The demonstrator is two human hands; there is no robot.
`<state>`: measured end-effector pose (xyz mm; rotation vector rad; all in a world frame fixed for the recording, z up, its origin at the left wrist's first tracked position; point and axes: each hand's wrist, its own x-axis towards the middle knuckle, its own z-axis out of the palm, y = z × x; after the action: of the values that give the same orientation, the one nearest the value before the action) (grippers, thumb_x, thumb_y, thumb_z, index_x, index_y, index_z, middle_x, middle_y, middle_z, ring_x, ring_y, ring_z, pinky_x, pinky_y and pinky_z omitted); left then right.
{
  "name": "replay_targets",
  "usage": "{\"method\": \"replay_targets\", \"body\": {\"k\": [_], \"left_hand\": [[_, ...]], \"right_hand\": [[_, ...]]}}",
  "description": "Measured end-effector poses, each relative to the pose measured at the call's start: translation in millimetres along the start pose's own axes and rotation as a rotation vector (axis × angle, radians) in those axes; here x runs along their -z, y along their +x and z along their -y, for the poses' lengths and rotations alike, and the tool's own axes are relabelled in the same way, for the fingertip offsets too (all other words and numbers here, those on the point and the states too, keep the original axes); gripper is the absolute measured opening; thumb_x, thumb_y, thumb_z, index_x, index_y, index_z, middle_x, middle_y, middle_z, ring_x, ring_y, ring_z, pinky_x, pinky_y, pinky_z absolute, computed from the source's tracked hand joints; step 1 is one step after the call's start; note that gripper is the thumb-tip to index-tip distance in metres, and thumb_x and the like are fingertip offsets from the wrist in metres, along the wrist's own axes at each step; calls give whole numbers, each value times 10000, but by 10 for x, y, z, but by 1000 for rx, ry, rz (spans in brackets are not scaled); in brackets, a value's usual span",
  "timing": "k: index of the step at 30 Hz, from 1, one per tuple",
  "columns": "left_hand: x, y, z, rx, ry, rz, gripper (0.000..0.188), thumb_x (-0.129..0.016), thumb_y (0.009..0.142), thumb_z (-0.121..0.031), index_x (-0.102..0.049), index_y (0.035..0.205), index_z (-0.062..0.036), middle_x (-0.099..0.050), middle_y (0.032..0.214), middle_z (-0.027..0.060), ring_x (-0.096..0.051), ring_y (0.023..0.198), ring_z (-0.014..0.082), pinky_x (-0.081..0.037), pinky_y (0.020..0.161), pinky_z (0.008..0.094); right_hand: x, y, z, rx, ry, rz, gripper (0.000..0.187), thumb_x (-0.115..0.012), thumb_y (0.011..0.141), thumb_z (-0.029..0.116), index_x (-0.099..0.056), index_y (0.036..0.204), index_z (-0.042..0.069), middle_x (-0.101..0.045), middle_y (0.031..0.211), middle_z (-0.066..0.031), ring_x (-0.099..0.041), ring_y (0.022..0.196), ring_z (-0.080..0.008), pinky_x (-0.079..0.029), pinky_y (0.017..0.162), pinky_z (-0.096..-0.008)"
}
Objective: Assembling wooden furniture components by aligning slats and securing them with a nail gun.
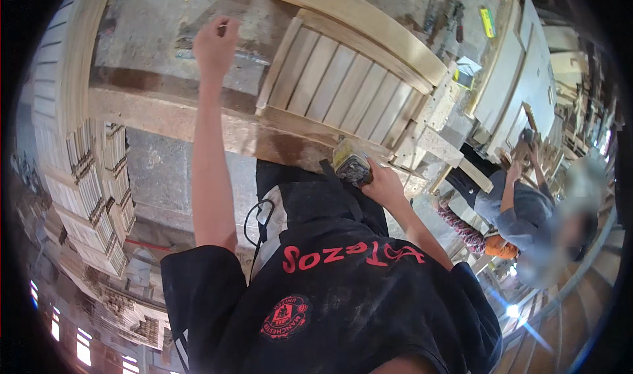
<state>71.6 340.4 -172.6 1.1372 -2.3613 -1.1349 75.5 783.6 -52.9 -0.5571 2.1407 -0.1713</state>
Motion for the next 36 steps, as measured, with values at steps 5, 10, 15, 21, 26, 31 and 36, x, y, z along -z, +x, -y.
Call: {"method": "replay_targets", "body": {"k": [5, 10, 15, 21, 26, 31, 36], "left_hand": [[13, 0, -143, 38, -90, 31, 244, -637, 877, -282, -738, 945, -70, -664, 696, 47, -589, 602, 139, -469, 606, 304], [-17, -8, -124, 67, -146, -15, 216, -647, 879, -232, -743, 945, -50, -601, 643, 6, -488, 547, 60, -413, 526, 251], [-16, -51, -241, 113, -245, -6, 201, -641, 897, -218, -748, 941, -53, -494, 587, -46, -406, 502, 43, -349, 464, 239], [5, -102, -275, 120, -223, -8, 201, -631, 909, -215, -736, 954, -49, -444, 574, -57, -390, 500, 43, -374, 460, 252], [1, -97, -277, 104, -207, 3, 210, -630, 911, -229, -737, 943, -51, -443, 578, -55, -390, 507, 42, -368, 463, 250], [-16, -61, -192, 127, -192, 7, 210, -621, 916, -226, -739, 940, -54, -452, 587, -52, -388, 513, 43, -339, 468, 243], [-35, -29, -191, 103, -255, 26, 215, -622, 914, -230, -738, 957, -54, -484, 601, -51, -375, 515, 46, -333, 483, 243]], "right_hand": [[-119, -213, -671, -111, -99, 20, 718, -752, 698, 292, -499, 1339, 92, -670, 849, -263, -655, 807, -449, -531, 732, -530], [-90, -214, -825, -83, -66, -5, 728, -758, 700, 298, -495, 1348, 97, -671, 841, -261, -656, 811, -450, -537, 731, -527], [-63, -200, -868, -17, -65, 12, 693, -759, 714, 312, -508, 1322, 93, -671, 838, -260, -656, 808, -447, -534, 717, -531], [40, -371, -914, -107, -3, 34, 611, -744, 745, 336, -528, 1260, 88, -680, 849, -241, -657, 813, -445, -526, 721, -532], [-69, -564, -1360, -200, -18, -41, 634, -740, 726, 312, -542, 1292, 104, -677, 797, -238, -660, 777, -440, -530, 694, -522], [-89, -565, -1477, -192, 5, -68, 650, -743, 718, 278, -541, 1321, 137, -676, 772, -229, -662, 752, -436, -544, 673, -511], [-32, -535, -1463, -214, 20, -67, 621, -745, 729, 289, -555, 1302, 141, -682, 805, -233, -663, 788, -439, -544, 702, -509]]}}
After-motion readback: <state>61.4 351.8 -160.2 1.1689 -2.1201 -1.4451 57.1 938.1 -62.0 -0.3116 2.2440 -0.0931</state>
